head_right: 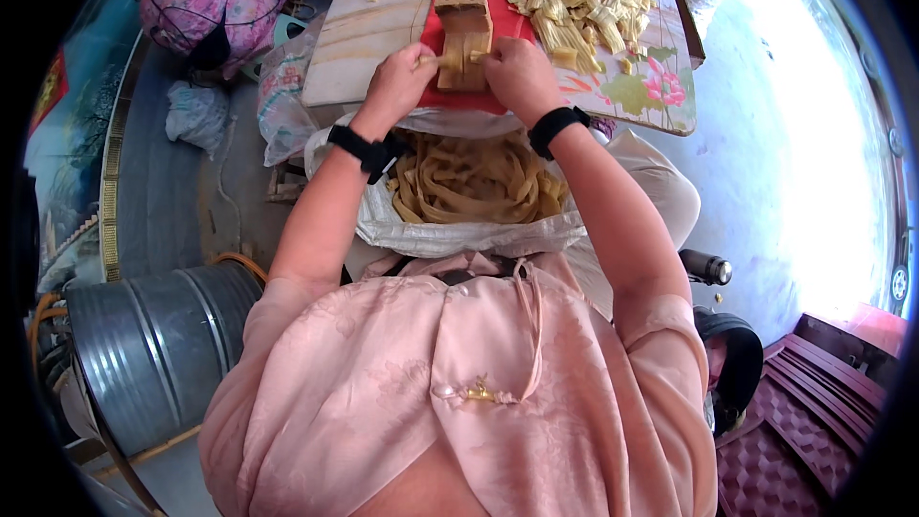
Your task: The person picks up thin strips of material by hand, ties a knot in the center of the strip, and then uses a small wooden pressing tool on a table to flatten the knot before placing the strip into a bag.
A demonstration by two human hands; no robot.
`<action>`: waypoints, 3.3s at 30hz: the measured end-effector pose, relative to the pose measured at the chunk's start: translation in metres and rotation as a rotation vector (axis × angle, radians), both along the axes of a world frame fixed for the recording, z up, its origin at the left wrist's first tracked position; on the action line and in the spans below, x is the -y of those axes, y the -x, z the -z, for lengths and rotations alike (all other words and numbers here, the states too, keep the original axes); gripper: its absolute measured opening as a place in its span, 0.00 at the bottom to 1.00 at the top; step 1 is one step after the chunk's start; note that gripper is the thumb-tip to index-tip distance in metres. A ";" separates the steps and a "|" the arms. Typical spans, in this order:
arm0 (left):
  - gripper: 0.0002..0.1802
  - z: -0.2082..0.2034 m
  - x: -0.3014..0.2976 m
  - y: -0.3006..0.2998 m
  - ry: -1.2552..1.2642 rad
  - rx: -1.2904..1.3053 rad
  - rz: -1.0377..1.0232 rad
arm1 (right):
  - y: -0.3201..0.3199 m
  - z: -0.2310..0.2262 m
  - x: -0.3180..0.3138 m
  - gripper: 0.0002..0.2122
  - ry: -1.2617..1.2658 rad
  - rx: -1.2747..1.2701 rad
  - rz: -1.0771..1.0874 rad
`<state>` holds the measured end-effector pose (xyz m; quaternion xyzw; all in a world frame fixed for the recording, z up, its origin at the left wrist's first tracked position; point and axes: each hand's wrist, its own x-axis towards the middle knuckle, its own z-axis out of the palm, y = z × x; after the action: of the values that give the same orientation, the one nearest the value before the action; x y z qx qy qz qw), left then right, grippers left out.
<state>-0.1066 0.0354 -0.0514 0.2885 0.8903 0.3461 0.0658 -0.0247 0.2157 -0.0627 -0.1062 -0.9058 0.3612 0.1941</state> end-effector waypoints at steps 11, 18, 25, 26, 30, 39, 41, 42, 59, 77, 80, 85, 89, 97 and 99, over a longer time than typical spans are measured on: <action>0.20 0.008 0.062 -0.107 -0.351 1.079 0.131 | -0.080 -0.046 0.071 0.06 0.287 -0.379 -0.266; 0.17 -0.011 0.060 -0.106 -0.825 1.378 0.160 | -0.117 -0.038 0.100 0.07 0.235 -0.354 -0.518; 0.11 -0.006 0.064 -0.127 -0.762 1.235 0.084 | -0.108 -0.054 0.088 0.06 0.262 -0.281 -0.462; 0.11 -0.003 0.058 -0.132 -0.755 1.178 0.038 | -0.102 -0.051 0.085 0.07 0.196 -0.335 -0.485; 0.10 -0.017 0.058 -0.129 -0.266 -0.233 0.154 | -0.098 -0.038 0.087 0.06 0.462 -0.124 -0.367; 0.13 -0.048 0.067 -0.126 -0.435 -0.383 0.089 | -0.105 -0.076 0.097 0.11 0.525 -0.036 -0.410; 0.12 -0.050 0.065 -0.126 -0.441 -0.297 0.086 | -0.112 -0.077 0.094 0.10 0.298 -0.147 -0.441; 0.12 -0.048 0.064 -0.125 -0.477 -0.171 0.109 | -0.113 -0.076 0.088 0.10 0.234 -0.137 -0.446; 0.05 -0.043 0.049 -0.132 -0.854 0.469 0.074 | -0.102 -0.066 0.070 0.10 0.808 0.070 -0.399; 0.14 -0.053 0.057 -0.128 -0.130 -0.231 0.324 | -0.105 -0.054 0.065 0.06 0.839 0.235 -0.503; 0.06 -0.044 0.063 -0.126 0.071 -0.247 0.398 | -0.111 -0.050 0.061 0.09 0.718 0.371 -0.552; 0.05 -0.040 0.076 -0.102 0.076 -0.703 0.572 | -0.116 -0.051 0.059 0.09 0.582 0.285 -0.689; 0.07 -0.026 0.089 -0.068 0.026 -0.765 0.551 | -0.119 -0.071 0.073 0.08 0.425 0.175 -0.600; 0.12 -0.020 0.041 -0.056 -0.431 0.471 0.288 | -0.068 -0.046 0.034 0.10 0.633 0.135 -0.239; 0.13 -0.021 0.033 -0.052 -0.540 0.540 0.282 | -0.059 -0.045 0.026 0.10 0.608 0.077 -0.192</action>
<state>-0.0548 0.0025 -0.0306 0.3136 0.6696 0.6185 0.2659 0.0347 0.1895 -0.0182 -0.0871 -0.7689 0.6278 0.0840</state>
